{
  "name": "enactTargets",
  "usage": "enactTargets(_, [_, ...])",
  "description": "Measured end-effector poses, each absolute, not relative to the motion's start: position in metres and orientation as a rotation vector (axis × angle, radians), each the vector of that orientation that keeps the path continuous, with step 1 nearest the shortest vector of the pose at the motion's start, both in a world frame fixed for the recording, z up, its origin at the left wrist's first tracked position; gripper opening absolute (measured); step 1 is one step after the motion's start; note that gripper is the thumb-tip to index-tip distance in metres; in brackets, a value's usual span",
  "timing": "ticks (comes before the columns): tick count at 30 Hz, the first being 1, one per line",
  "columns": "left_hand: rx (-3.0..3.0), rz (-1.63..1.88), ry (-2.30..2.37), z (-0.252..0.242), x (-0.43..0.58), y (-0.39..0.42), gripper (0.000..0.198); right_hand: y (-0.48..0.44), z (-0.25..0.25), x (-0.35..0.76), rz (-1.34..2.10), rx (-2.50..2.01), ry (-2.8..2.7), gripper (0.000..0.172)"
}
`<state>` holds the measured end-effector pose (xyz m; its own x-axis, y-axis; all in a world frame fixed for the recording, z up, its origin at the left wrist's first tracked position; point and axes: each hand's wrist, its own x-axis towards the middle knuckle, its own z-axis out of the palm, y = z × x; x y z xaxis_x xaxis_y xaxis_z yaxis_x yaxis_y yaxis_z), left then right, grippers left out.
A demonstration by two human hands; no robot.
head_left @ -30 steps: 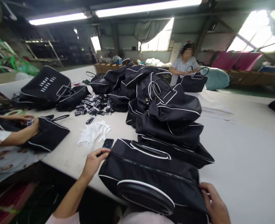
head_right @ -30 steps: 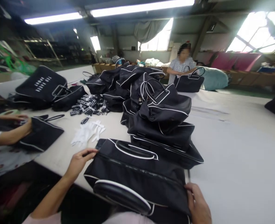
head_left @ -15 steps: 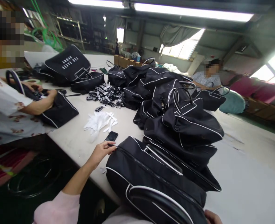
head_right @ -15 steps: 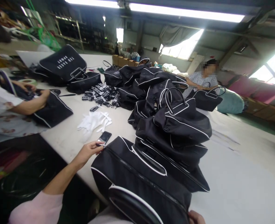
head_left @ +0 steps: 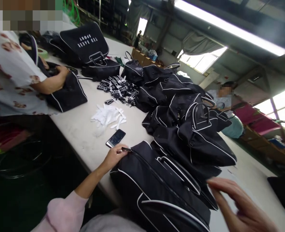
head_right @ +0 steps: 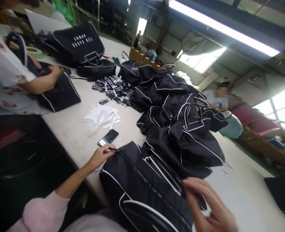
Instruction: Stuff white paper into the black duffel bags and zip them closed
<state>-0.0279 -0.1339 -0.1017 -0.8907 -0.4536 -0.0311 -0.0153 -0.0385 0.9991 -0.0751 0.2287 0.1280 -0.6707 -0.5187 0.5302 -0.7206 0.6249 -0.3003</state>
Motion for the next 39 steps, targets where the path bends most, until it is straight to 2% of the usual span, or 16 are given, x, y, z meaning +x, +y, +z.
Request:
enactTargets(2, [0.42, -2.015, -1.929, -0.096, -0.027, -0.135, 0.031, 0.15, 0.135, -0.07, 0.73, 1.356, -2.566, 0.015])
enactTargets(4, [0.322, -2.049, -1.943, -0.089, -0.025, -0.139, 0.029, 0.082, 0.123, -0.072, 0.605, 1.572, -2.702, 0.021])
enactTargets(6, [0.224, -2.104, -1.962, -0.085, -0.022, -0.144, 0.028, 0.031, 0.1, -0.078, 0.294, 1.705, -2.837, 0.033])
enactTargets(8, [0.157, -2.162, -1.975, -0.084, -0.018, -0.151, 0.027, -0.003, 0.076, -0.083, -0.078, 1.793, -2.891, 0.036])
enactTargets(10, [0.129, -2.202, -1.969, -0.086, -0.015, -0.156, 0.023, -0.022, 0.055, -0.082, -0.334, 1.833, -2.878, 0.031])
enactTargets(13, [0.119, -2.22, -1.943, -0.093, -0.01, -0.159, 0.018, -0.029, 0.034, -0.075, -0.383, 1.797, -2.826, 0.016])
enactTargets(15, [0.132, -2.214, -1.937, -0.096, -0.009, -0.159, 0.019, -0.025, 0.024, -0.072, -0.241, 1.716, -2.817, 0.015])
enactTargets(17, [0.161, -2.194, -1.953, -0.097, -0.008, -0.159, 0.023, -0.018, 0.016, -0.074, 0.069, 1.604, -2.835, 0.01])
enactTargets(23, [0.112, -2.069, -2.144, -0.083, -0.01, -0.162, 0.023, 0.015, 0.009, -0.085, 1.563, 1.346, -2.931, 0.023])
enactTargets(26, [0.061, -1.971, -2.321, -0.075, -0.019, -0.16, 0.012, 0.033, 0.011, -0.08, 2.034, 1.206, -2.844, 0.025])
enactTargets(28, [0.078, -1.89, -2.437, -0.074, -0.029, -0.156, 0.009, 0.04, 0.011, -0.076, 2.067, 1.216, -2.773, 0.025])
enactTargets(32, [0.226, -1.777, -2.529, -0.081, -0.05, -0.139, 0.023, 0.042, 0.006, -0.078, 2.025, 1.326, -2.676, 0.025])
enactTargets(34, [0.328, -1.787, -2.469, -0.087, -0.056, -0.131, 0.023, 0.041, 0.004, -0.084, 1.983, 1.323, -2.665, 0.026])
enactTargets(36, [0.423, -1.862, -2.357, -0.094, -0.053, -0.125, 0.023, 0.038, 0.004, -0.09, 1.888, 1.318, -2.675, 0.026])
enactTargets(39, [0.479, -2.151, -2.11, -0.103, -0.035, -0.124, 0.017, 0.032, 0.011, -0.098, 1.709, 1.417, -2.707, 0.023])
